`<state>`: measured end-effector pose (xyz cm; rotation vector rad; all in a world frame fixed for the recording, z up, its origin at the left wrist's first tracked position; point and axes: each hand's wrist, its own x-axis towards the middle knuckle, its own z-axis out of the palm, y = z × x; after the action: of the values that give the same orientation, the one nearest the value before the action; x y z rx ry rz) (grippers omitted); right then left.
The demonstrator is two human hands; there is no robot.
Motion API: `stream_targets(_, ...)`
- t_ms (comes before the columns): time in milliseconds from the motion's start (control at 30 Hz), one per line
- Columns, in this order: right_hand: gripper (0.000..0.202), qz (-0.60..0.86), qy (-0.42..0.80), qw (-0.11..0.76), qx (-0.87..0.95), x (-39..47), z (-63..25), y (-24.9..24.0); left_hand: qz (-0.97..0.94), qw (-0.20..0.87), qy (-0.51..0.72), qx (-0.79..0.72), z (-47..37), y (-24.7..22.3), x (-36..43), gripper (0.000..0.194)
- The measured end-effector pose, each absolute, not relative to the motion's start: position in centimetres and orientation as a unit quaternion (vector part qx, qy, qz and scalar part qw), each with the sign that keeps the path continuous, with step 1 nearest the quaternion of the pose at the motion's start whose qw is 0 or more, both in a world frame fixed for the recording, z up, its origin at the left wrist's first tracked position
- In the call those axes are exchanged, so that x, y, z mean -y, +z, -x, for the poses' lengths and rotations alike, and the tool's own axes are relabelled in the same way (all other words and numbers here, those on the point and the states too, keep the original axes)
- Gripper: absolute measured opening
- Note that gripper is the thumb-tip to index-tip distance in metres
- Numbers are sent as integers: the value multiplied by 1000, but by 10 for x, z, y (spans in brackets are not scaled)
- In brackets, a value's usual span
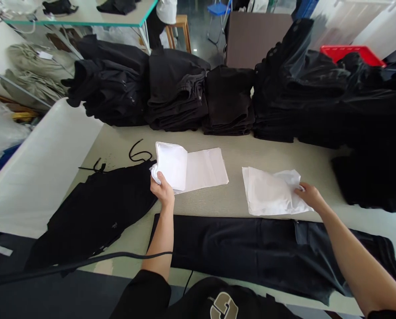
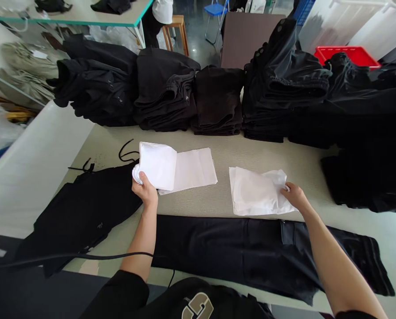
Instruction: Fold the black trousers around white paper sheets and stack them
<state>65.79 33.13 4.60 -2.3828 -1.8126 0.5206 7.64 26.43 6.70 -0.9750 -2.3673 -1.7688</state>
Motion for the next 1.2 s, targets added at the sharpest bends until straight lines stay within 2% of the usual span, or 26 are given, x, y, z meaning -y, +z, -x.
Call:
stream_targets(100,10,782,169,-40,599,-320,-679,37,324,-13,-560,762,-93,59,-265,45)
stream_targets(167,29,801,108,-45,587,-321,-677,42,333,-32,-549,766,-103,55,-264,44)
stream_targets(233,45,805,38,21,592,-329,-653,55,343,-47,-543,765,-112,51,-263,45)
stream_targets(300,48,780,54,124,611,-343,-605,72,356,-60,-540,761,-120,46,-261,47)
stream_targets(367,45,729,224,192,617,-358,-535,84,368,-70,-530,761,-126,42,-259,48)
stream_targets(467,48,570,588,214,532,-373,-414,89,382,-79,-506,769,-136,38,-258,49)
stream_targets(500,50,519,674,208,482,-376,-376,87,388,-79,-498,772,-140,37,-257,50)
stream_targets(600,52,458,798,184,346,-383,-292,82,414,-85,-474,773,-148,34,-255,52)
stream_targets(667,50,465,815,190,289,-388,-264,80,429,-93,-461,771,-153,31,-253,52)
stream_targets(800,36,480,814,259,198,-403,-259,77,439,-119,-454,766,-160,20,-247,51)
stream_targets(867,32,478,825,249,168,-412,-266,75,451,-138,-455,755,-163,12,-246,48)
stream_targets(933,29,496,817,241,166,-421,-272,73,473,-144,-457,740,-167,5,-246,44)
stream_targets(1100,22,578,739,289,193,-439,-281,58,587,-109,-440,671,-187,-7,-253,33)
stream_targets(1200,19,604,715,292,194,-447,-292,47,667,-122,-364,639,-204,-8,-259,44)
